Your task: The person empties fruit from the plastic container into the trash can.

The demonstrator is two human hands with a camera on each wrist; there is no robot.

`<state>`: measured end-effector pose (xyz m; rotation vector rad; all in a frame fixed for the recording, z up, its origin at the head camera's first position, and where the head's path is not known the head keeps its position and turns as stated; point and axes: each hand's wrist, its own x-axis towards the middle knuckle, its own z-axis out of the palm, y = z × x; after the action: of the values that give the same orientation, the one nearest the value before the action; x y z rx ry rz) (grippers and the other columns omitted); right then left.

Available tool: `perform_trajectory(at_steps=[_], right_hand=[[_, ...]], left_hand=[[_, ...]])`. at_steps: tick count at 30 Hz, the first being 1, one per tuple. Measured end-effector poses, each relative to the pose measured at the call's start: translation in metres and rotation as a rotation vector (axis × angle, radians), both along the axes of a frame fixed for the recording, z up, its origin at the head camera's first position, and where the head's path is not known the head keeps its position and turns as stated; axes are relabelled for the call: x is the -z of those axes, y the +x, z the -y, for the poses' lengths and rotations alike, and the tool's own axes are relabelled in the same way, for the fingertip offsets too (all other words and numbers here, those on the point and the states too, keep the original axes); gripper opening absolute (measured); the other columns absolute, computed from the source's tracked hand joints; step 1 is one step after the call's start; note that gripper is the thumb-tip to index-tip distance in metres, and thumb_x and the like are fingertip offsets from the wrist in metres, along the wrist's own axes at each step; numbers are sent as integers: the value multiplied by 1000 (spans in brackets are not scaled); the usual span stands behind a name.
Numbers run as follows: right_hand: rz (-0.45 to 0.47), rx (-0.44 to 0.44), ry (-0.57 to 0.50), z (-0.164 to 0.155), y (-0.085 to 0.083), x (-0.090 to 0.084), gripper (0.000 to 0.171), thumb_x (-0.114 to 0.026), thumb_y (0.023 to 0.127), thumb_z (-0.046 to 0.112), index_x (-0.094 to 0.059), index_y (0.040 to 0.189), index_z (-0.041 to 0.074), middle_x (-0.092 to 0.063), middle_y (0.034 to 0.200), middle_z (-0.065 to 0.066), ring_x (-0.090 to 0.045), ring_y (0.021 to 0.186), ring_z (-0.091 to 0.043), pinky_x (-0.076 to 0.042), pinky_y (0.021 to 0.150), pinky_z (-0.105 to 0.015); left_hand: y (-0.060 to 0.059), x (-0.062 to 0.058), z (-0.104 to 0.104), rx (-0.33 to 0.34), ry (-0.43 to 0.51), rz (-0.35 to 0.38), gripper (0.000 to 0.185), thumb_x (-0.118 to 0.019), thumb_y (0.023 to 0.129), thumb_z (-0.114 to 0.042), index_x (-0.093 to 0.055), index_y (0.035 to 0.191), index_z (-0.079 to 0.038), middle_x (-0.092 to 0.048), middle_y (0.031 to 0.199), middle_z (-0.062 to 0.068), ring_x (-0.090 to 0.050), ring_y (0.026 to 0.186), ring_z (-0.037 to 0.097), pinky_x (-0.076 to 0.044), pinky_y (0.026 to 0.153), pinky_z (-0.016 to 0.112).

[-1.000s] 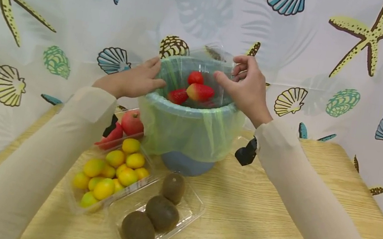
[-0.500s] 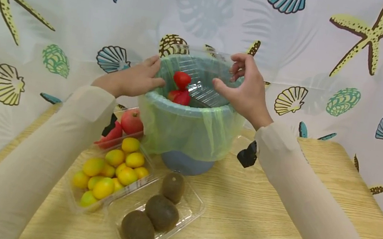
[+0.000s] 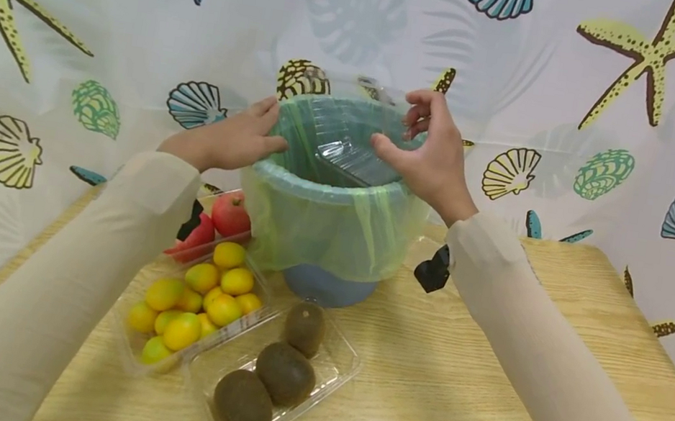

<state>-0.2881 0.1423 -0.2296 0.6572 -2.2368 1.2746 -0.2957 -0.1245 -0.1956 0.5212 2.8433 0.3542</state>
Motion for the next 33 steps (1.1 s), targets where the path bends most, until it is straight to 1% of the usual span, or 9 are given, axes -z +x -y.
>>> perform_trajectory(at_steps=[3, 7, 10, 14, 16, 20, 23, 30, 33], right_hand=[[17, 5, -23, 1, 0, -1, 52, -68, 85, 17, -44, 129, 2, -48, 101, -2, -47, 89, -15, -42, 76, -25], [42, 15, -92, 2, -3, 0, 50, -67, 85, 17, -45, 128, 3, -48, 99, 1, -48, 87, -13, -41, 82, -28], [73, 16, -167, 1, -4, 0, 48, -65, 86, 17, -45, 128, 2, -48, 97, 4, -49, 85, -9, -44, 77, -24], [144, -30, -303, -1, -4, -2, 46, -62, 87, 17, -44, 127, 1, -47, 95, 4, -50, 84, -8, -49, 64, -18], [176, -63, -374, -3, -5, -3, 43, -60, 88, 17, -44, 125, 2, -47, 95, 3, -50, 85, -9, -51, 61, -17], [212, -114, -486, -5, -5, -5, 30, -58, 90, 17, -47, 116, 8, -49, 95, 0, -55, 85, -11, -54, 62, -18], [224, -137, -544, -5, -4, -6, 23, -58, 90, 18, -48, 110, 11, -51, 95, -2, -57, 82, -13, -56, 63, -20], [303, -135, -682, -7, -7, -9, 18, -55, 92, 20, -51, 104, 8, -50, 94, -6, -57, 77, -13, -57, 62, -22], [341, -144, -765, -9, -9, -9, 17, -53, 92, 21, -52, 103, 7, -50, 89, -5, -56, 75, -13, -57, 61, -24]], left_hand=[[0, 0, 0, -1, 0, 1, 70, -26, 103, -34, 14, 148, 3, 23, 157, 15, 17, 146, 29, 0, 120, 45], [1, 0, 0, -4, -1, 6, 70, -26, 104, -34, 15, 148, 2, 24, 156, 15, 17, 146, 29, 0, 120, 45], [1, 0, 0, -1, -2, 5, 70, -25, 104, -34, 14, 148, 3, 24, 156, 15, 17, 146, 29, 0, 120, 45], [1, 0, -1, 0, 0, 9, 70, -26, 104, -34, 14, 148, 3, 24, 156, 15, 17, 146, 29, 0, 120, 45], [1, -1, -1, 0, 1, 8, 70, -26, 103, -34, 14, 148, 3, 24, 157, 15, 17, 146, 29, 0, 120, 45], [0, -1, -1, 4, 3, 7, 70, -26, 103, -34, 15, 148, 2, 24, 156, 14, 17, 146, 29, 0, 120, 45], [1, -1, -1, 9, 4, 7, 70, -26, 103, -34, 16, 148, 2, 25, 156, 14, 17, 146, 29, 0, 120, 45], [1, -1, 0, 13, 9, 4, 70, -26, 103, -34, 16, 147, 2, 25, 156, 14, 17, 146, 29, 0, 120, 45], [1, 0, 0, 10, 11, -1, 71, -26, 103, -34, 15, 148, 2, 24, 156, 15, 16, 147, 29, 0, 120, 45]])
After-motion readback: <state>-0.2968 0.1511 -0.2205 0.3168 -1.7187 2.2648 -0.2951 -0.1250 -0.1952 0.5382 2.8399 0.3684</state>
